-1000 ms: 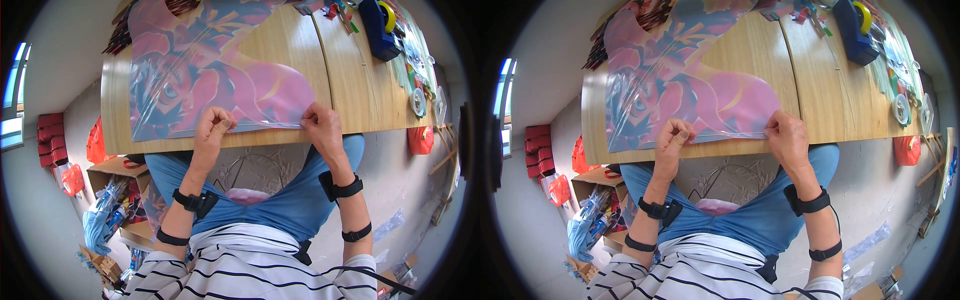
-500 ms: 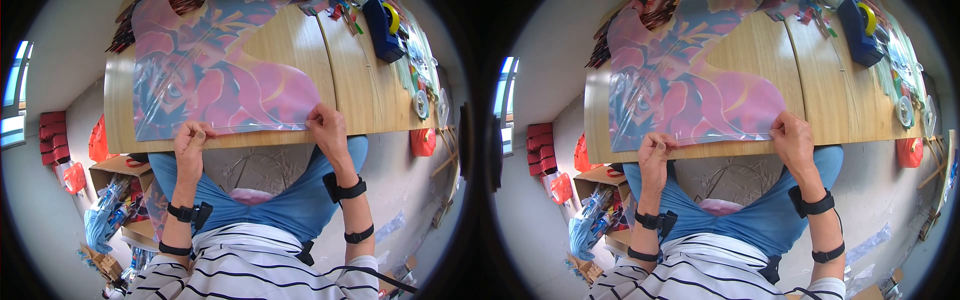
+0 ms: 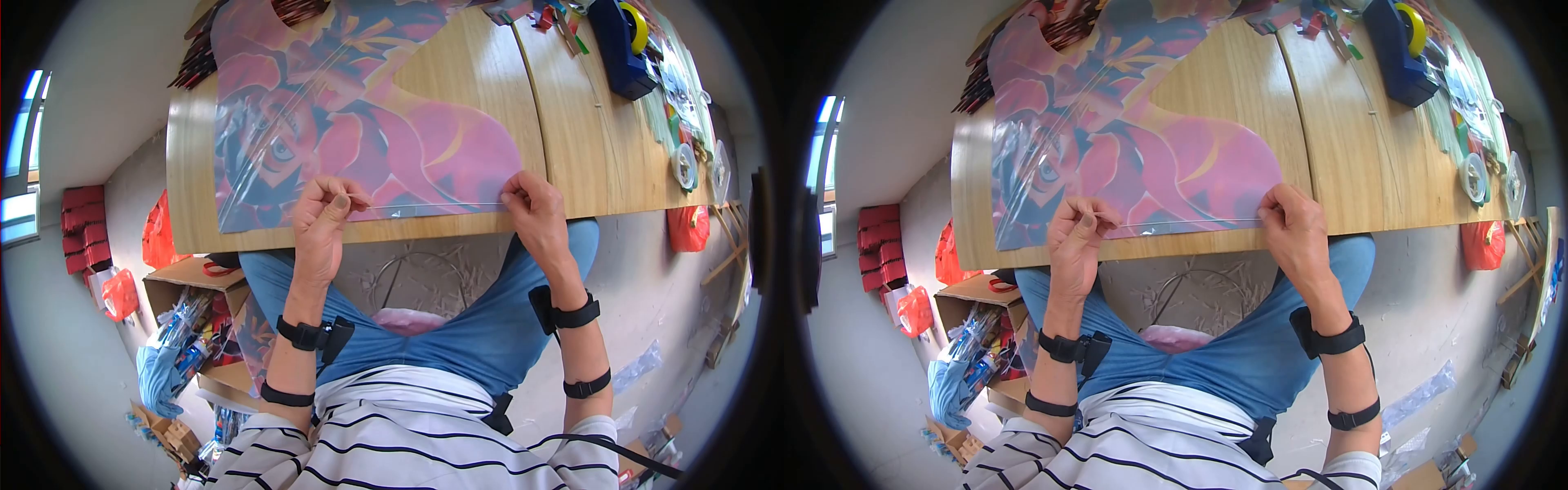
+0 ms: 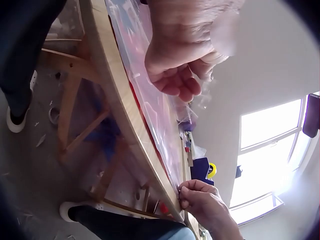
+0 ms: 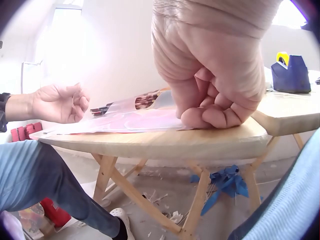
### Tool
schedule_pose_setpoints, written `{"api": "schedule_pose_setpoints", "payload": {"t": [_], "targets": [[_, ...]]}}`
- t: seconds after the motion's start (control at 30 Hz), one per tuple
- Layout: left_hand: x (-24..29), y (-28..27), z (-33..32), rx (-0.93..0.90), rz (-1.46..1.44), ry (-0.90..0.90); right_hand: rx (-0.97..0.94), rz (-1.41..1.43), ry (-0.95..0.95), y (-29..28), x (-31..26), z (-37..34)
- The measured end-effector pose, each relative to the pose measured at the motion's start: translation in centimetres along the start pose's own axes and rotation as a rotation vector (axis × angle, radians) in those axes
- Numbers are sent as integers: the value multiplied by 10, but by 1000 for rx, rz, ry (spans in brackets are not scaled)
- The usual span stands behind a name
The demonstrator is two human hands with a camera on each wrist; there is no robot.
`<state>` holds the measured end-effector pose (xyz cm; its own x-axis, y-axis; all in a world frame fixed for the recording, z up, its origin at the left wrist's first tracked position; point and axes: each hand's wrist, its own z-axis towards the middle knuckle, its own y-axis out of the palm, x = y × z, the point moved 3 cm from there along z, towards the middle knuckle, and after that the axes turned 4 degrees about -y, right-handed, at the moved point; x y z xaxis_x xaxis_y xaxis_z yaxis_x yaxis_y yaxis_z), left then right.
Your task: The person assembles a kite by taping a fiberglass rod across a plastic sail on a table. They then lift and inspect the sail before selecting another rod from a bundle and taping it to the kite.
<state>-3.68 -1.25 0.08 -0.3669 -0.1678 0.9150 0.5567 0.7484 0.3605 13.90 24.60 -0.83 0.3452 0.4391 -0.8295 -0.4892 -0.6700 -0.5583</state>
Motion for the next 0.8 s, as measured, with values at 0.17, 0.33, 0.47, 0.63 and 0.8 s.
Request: {"api": "schedule_pose_setpoints", "payload": {"t": [0.17, 0.33, 0.47, 0.63, 0.8], "targets": [[0, 19, 8, -26, 49, 2, 92, 26, -19, -8, -19, -7], [10, 39, 13, -24, 98, 6, 31, 141, -126, 21, -78, -15], [19, 50, 16, -56, 110, -16, -9, 244, -133, 43, -104, -9], [23, 57, 18, -121, 183, -2, 31, 180, -193, 43, -116, -3], [23, 64, 19, -176, 275, 51, 130, 104, -390, 46, -114, -1]]}}
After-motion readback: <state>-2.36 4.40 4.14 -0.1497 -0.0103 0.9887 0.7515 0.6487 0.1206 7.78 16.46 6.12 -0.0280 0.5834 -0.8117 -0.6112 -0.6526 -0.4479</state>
